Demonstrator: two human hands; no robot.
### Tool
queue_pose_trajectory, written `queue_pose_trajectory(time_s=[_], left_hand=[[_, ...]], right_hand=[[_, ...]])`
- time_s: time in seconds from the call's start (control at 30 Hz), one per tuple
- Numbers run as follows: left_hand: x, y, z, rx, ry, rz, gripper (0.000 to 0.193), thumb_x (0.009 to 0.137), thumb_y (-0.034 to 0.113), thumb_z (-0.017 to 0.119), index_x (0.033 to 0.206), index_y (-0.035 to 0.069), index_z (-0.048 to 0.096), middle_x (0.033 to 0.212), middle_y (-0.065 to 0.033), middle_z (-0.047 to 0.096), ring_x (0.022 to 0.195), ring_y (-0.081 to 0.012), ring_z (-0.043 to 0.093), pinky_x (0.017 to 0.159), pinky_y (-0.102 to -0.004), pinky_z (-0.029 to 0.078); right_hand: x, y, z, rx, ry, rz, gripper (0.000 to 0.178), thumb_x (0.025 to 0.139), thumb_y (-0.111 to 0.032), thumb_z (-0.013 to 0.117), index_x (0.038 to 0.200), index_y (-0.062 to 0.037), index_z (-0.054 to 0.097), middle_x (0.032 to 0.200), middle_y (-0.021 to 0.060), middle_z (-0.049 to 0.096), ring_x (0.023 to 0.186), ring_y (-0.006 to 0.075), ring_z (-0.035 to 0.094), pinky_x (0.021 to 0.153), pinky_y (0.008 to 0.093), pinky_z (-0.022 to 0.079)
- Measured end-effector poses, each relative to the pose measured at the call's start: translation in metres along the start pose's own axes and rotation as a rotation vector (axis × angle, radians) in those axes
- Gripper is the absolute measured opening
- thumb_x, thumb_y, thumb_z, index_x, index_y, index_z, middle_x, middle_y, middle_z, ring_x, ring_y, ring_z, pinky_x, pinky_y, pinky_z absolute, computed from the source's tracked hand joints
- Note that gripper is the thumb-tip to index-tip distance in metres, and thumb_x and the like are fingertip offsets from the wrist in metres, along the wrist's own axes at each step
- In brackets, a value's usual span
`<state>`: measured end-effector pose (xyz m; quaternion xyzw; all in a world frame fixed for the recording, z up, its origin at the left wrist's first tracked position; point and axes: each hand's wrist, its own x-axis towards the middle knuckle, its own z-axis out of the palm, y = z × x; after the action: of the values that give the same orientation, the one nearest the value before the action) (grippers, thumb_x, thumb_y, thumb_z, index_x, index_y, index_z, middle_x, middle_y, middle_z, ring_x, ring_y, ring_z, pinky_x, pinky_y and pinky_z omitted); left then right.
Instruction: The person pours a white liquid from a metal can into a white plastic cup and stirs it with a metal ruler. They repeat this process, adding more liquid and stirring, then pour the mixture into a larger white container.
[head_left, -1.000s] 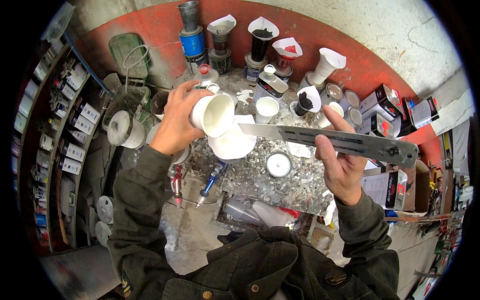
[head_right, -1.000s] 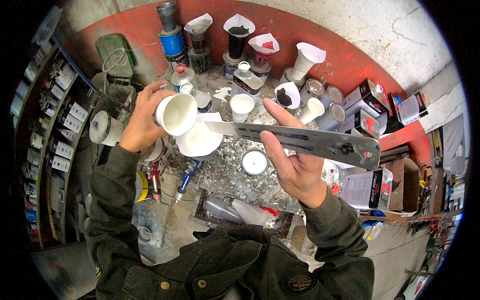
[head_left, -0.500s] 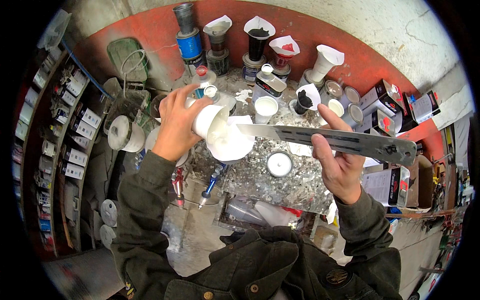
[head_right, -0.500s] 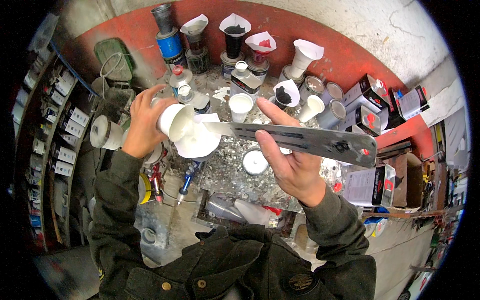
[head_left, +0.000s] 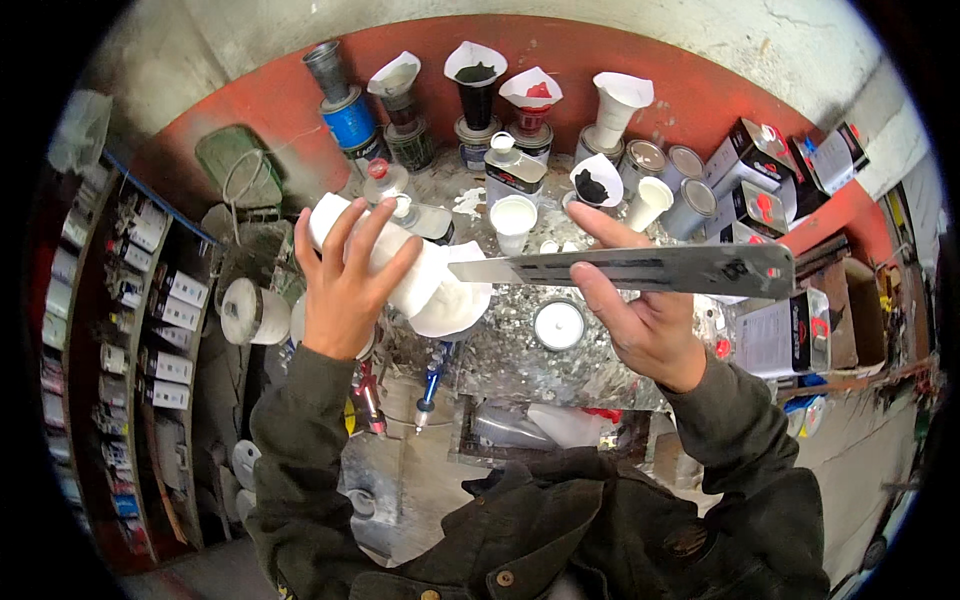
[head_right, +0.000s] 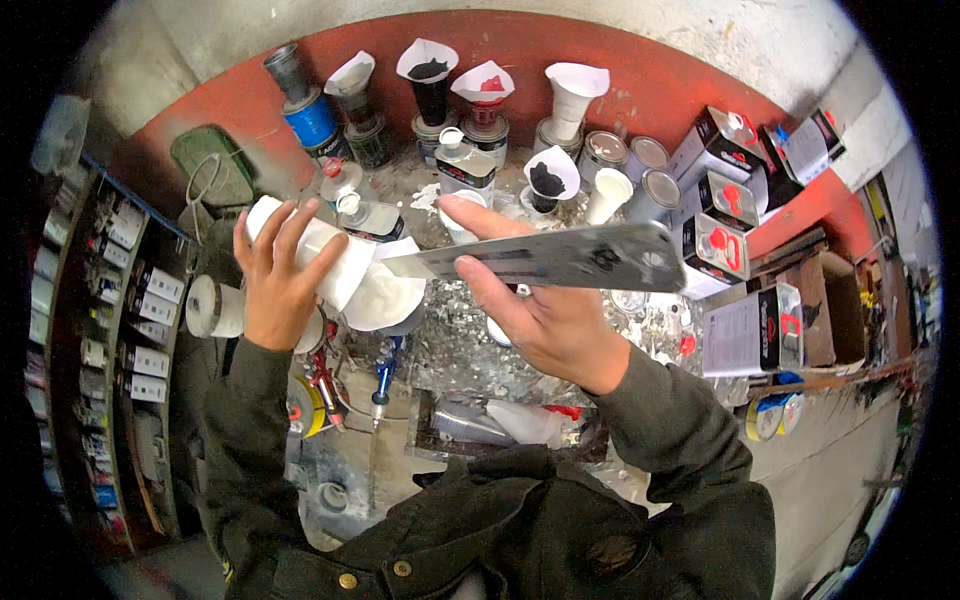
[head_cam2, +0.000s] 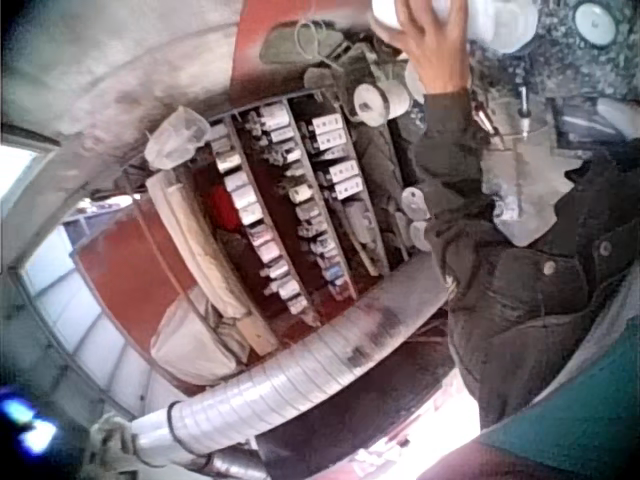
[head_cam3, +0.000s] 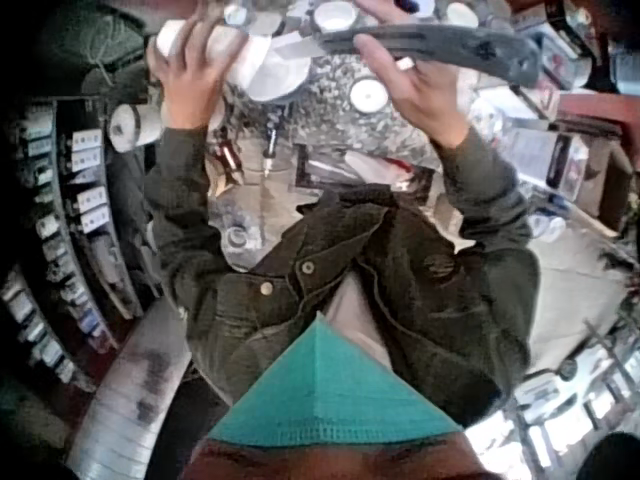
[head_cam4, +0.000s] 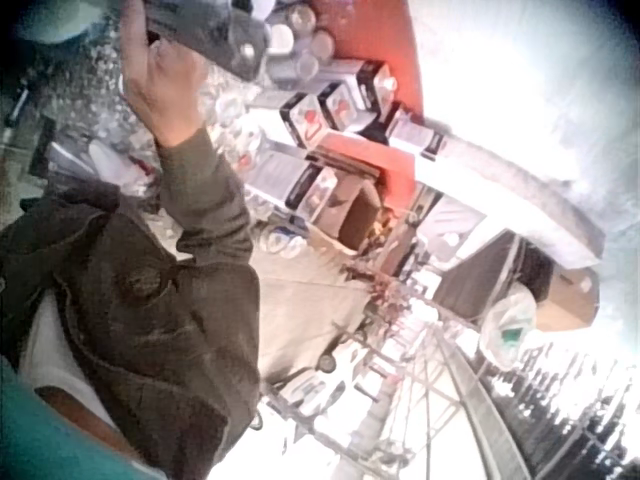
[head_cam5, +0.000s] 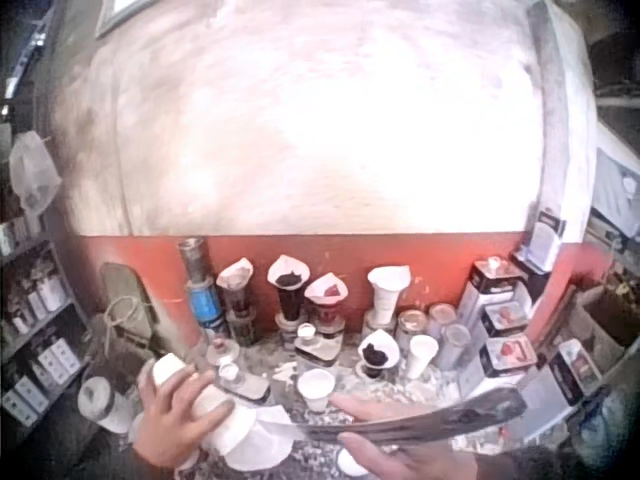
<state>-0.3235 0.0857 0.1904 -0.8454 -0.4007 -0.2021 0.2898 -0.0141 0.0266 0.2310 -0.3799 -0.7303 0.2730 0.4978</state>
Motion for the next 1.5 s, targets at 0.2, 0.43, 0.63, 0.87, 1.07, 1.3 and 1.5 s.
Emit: queue_pose_trajectory(time_s=[0.2, 0.43, 0.63, 0.87, 1.07, 1.3, 1.5], left_hand=[[0.010, 0.000, -0.008, 0.168, 0.153, 0.256, 0.043, 0.085, 0.024, 0.077, 0.120, 0.040, 0.058, 0.148, 0.0078, 0.043, 0.143, -0.0200, 0.036, 0.120, -0.0685, 0.022], [0.021, -0.006, -0.015, 0.219, 0.292, 0.386, 0.045, 0.083, 0.035, 0.082, 0.120, 0.044, 0.057, 0.143, 0.0092, 0.042, 0.142, -0.0175, 0.035, 0.120, -0.0681, 0.023], [0.024, -0.006, -0.020, 0.235, 0.292, 0.394, 0.047, 0.082, 0.037, 0.083, 0.120, 0.045, 0.057, 0.143, 0.0076, 0.041, 0.141, -0.0181, 0.035, 0.119, -0.0683, 0.024], [0.027, -0.005, -0.018, 0.230, 0.313, 0.381, 0.048, 0.081, 0.037, 0.084, 0.120, 0.047, 0.058, 0.141, 0.0076, 0.042, 0.141, -0.0179, 0.035, 0.120, -0.0678, 0.024], [0.026, -0.006, -0.019, 0.225, 0.312, 0.349, 0.048, 0.080, 0.037, 0.084, 0.118, 0.048, 0.058, 0.140, 0.0076, 0.042, 0.141, -0.0193, 0.037, 0.120, -0.0677, 0.023], [0.023, -0.007, -0.018, 0.206, 0.317, 0.313, 0.051, 0.077, 0.033, 0.086, 0.118, 0.049, 0.059, 0.141, 0.0061, 0.043, 0.141, -0.0206, 0.037, 0.121, -0.0678, 0.021], [0.024, -0.003, -0.018, 0.095, 0.110, 0.100, 0.064, 0.069, 0.015, 0.085, 0.125, 0.035, 0.061, 0.143, -0.0017, 0.046, 0.140, -0.0275, 0.038, 0.119, -0.0684, 0.015]], right_hand=[[0.003, 0.002, 0.000, -0.035, 0.004, -0.109, 0.039, 0.096, -0.001, 0.065, 0.134, 0.0009, 0.060, 0.138, 0.0137, 0.064, 0.120, 0.0225, 0.064, 0.101, 0.0347, 0.049], [-0.002, 0.004, 0.001, -0.086, -0.002, -0.063, 0.042, 0.095, -0.001, 0.065, 0.136, -0.0005, 0.059, 0.136, 0.0132, 0.065, 0.119, 0.0236, 0.065, 0.100, 0.0346, 0.050], [-0.008, 0.004, 0.002, -0.055, 0.004, -0.048, 0.043, 0.096, -0.002, 0.065, 0.138, -0.0021, 0.058, 0.135, 0.0123, 0.065, 0.117, 0.0218, 0.066, 0.098, 0.0335, 0.051], [-0.010, 0.003, -0.003, -0.058, 0.001, -0.009, 0.044, 0.096, -0.002, 0.065, 0.139, -0.0027, 0.058, 0.134, 0.0112, 0.066, 0.112, 0.0199, 0.068, 0.094, 0.0322, 0.052], [-0.010, 0.006, -0.002, -0.097, 0.028, -0.077, 0.044, 0.095, -0.002, 0.066, 0.138, -0.0029, 0.058, 0.132, 0.0113, 0.067, 0.109, 0.0207, 0.069, 0.092, 0.0322, 0.053], [-0.010, 0.004, -0.001, -0.082, 0.035, -0.035, 0.042, 0.095, -0.004, 0.066, 0.136, -0.0031, 0.060, 0.131, 0.0120, 0.068, 0.108, 0.0212, 0.069, 0.092, 0.0325, 0.053], [-0.010, 0.009, 0.000, -0.058, 0.056, 0.021, 0.043, 0.096, -0.006, 0.066, 0.138, -0.0030, 0.060, 0.120, 0.0107, 0.071, 0.097, 0.0150, 0.066, 0.088, 0.0311, 0.052]])
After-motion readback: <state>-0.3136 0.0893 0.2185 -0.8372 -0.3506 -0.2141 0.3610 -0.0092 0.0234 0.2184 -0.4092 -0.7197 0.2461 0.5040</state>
